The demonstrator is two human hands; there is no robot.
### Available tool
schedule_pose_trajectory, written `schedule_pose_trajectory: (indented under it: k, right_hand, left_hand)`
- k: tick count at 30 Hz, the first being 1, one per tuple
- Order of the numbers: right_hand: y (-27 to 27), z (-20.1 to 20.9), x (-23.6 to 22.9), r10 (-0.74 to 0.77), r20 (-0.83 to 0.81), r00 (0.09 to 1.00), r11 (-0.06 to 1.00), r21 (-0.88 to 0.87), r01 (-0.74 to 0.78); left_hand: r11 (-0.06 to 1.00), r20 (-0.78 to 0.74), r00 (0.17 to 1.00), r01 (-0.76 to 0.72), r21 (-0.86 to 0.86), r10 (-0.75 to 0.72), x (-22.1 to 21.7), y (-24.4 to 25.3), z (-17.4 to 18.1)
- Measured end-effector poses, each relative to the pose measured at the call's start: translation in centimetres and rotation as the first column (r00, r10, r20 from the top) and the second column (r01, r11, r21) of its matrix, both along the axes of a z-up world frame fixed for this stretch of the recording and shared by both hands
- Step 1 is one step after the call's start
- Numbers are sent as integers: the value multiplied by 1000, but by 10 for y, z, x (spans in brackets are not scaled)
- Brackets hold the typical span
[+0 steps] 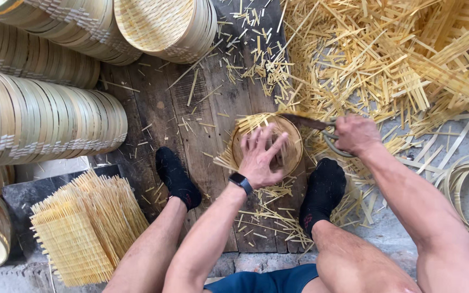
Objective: The person constructs a bamboo steamer basket by hand, first placing a circular frame onto a woven bamboo mat and then trimming the excess matting around the frame using large shears.
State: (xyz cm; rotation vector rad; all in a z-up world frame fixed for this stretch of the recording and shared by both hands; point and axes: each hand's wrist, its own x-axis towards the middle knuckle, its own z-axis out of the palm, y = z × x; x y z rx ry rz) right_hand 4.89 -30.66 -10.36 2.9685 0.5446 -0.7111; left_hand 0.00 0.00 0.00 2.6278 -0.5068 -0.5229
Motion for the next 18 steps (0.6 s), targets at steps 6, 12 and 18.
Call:
schedule_pose_trajectory:
  k: [6, 12, 18]
  right_hand:
    - [-12, 19, -13, -64, 165, 984, 990, 134, 42]
    - [32, 42, -5, -43, 6, 999, 999, -1, 43]
    - [43, 11, -4, -47, -37, 998, 997, -61, 45]
  left_hand:
    - [893, 76, 890, -448, -45, 450, -17, -32, -18]
    - [948, 134, 940, -319, 6, 315, -16, -24, -24]
    - [986, 123, 979, -162, -41, 165, -15, -12, -20]
